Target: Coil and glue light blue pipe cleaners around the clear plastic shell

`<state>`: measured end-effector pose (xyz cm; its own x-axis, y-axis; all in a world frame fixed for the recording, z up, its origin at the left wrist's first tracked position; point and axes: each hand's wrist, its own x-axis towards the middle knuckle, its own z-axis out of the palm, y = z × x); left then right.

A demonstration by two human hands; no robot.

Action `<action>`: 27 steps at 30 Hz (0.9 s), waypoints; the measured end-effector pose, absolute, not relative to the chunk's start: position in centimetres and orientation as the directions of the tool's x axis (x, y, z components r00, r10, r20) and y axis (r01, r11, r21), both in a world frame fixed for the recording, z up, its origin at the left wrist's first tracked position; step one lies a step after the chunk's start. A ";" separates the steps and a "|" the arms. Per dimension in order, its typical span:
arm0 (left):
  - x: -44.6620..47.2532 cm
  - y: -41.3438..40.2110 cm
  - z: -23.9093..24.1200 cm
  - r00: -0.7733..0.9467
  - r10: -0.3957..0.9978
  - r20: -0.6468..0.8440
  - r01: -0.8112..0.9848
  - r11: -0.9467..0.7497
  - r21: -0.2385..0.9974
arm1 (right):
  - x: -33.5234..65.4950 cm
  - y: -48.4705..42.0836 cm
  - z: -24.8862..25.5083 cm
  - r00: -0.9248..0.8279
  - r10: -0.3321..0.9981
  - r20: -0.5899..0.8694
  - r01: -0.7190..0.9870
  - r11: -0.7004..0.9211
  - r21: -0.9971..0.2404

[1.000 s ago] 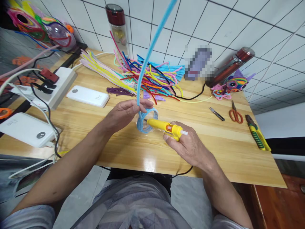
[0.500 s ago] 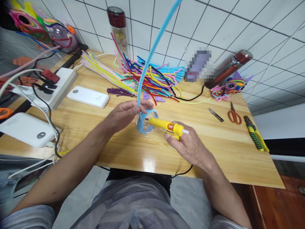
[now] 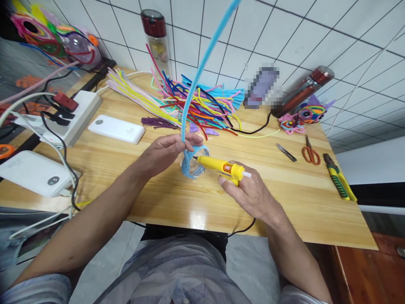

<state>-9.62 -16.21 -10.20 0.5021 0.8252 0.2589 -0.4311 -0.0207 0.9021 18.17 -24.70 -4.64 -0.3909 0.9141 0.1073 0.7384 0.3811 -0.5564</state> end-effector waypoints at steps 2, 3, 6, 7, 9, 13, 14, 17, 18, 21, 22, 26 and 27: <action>-9.6 -16.2 -10.2 0.502 0.828 0.250 -0.430 -0.012 0.903 | 18.2 -24.7 -4.7 -0.382 0.918 0.106 0.741 0.373 -0.559; -9.6 -16.2 -10.2 0.501 0.830 0.244 -0.429 -0.007 0.903 | 18.2 -24.7 -4.7 -0.378 0.919 0.108 0.741 0.371 -0.559; -9.7 -16.2 -10.2 0.500 0.833 0.236 -0.428 0.001 0.904 | 18.3 -24.7 -4.8 -0.368 0.923 0.114 0.746 0.367 -0.556; -9.7 -16.2 -10.3 0.500 0.833 0.238 -0.430 0.000 0.903 | 18.4 -24.7 -4.8 -0.366 0.923 0.117 0.747 0.367 -0.555; -9.7 -16.2 -10.3 0.499 0.831 0.245 -0.434 -0.005 0.901 | 18.4 -24.7 -4.8 -0.362 0.924 0.122 0.747 0.366 -0.554; -9.7 -16.2 -10.3 0.499 0.833 0.237 -0.431 0.002 0.902 | 18.4 -24.7 -4.9 -0.338 0.933 0.123 0.748 0.346 -0.567; -9.7 -16.2 -10.2 0.499 0.835 0.233 -0.430 0.005 0.903 | 18.4 -24.7 -4.9 -0.333 0.935 0.121 0.747 0.340 -0.571; -9.7 -16.2 -10.2 0.499 0.837 0.223 -0.427 0.015 0.904 | 18.5 -24.7 -5.0 -0.325 0.939 0.111 0.745 0.326 -0.582; -9.7 -16.2 -10.2 0.499 0.838 0.222 -0.426 0.014 0.904 | 18.5 -24.7 -5.0 -0.324 0.940 0.108 0.744 0.324 -0.584; -9.7 -16.2 -10.3 0.498 0.838 0.225 -0.420 0.006 0.908 | 18.7 -24.6 -5.1 -0.317 0.943 0.099 0.745 0.312 -0.590; -9.7 -16.2 -10.3 0.496 0.838 0.227 -0.419 0.002 0.908 | 18.7 -24.6 -5.1 -0.314 0.945 0.096 0.746 0.308 -0.590; -9.7 -16.2 -10.3 0.495 0.837 0.233 -0.417 -0.006 0.909 | 18.8 -24.6 -5.2 -0.300 0.950 0.090 0.751 0.293 -0.592; -9.7 -16.2 -10.3 0.495 0.837 0.234 -0.417 -0.008 0.909 | 18.8 -24.5 -5.2 -0.300 0.950 0.091 0.750 0.294 -0.593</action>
